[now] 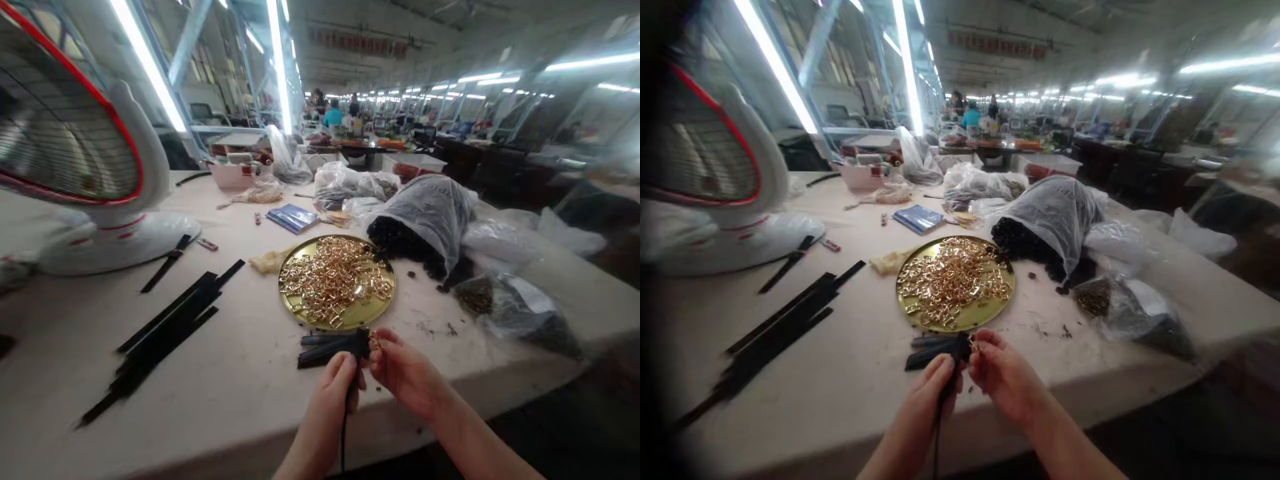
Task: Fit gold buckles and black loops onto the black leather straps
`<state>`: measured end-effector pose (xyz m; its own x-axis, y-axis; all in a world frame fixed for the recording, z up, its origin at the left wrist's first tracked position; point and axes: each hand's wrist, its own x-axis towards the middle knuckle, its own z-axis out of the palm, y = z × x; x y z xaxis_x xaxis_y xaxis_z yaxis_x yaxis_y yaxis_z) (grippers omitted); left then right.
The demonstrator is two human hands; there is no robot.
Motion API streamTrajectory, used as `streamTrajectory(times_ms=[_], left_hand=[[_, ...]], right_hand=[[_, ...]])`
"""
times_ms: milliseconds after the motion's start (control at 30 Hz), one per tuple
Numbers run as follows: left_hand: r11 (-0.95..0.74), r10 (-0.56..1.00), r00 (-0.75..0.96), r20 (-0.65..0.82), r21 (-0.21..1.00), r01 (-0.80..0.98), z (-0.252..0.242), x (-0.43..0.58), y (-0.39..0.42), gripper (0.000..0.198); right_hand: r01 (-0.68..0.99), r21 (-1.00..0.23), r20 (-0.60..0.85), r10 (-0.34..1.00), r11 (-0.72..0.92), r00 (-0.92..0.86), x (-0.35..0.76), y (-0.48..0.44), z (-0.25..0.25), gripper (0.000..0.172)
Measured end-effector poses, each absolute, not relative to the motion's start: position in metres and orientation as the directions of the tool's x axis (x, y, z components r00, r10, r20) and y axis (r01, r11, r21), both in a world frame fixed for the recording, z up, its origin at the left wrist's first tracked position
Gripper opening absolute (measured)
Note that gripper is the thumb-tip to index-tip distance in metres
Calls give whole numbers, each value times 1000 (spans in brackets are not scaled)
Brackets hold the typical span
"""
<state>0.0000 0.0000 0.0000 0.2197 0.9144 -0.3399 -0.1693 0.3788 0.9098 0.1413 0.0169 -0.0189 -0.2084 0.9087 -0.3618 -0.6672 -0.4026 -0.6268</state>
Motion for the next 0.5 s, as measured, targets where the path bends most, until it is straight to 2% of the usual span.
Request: streamTrajectory(times_ms=[100, 200, 333, 400, 500], left_hand=[[374, 917, 226, -330, 907, -194, -2, -4, 5, 26], [310, 938, 229, -259, 925, -221, 3, -4, 7, 26], [272, 926, 312, -211, 948, -165, 11, 0, 5, 27], [321, 910, 322, -259, 934, -157, 11, 3, 2, 23], [416, 890, 329, -317, 859, -297, 10, 6, -4, 21]], right_hand=[[-451, -869, -175, 979, -204, -106, 143, 11, -5, 24], [-136, -991, 2, 994, -13, -109, 147, 5, 10, 23], [244, -952, 155, 977, 187, -145, 152, -1, 27, 10], [342, -905, 222, 966, 254, -131, 152, -2, 31, 9], [398, -843, 334, 932, 362, -141, 151, -2, 29, 7]])
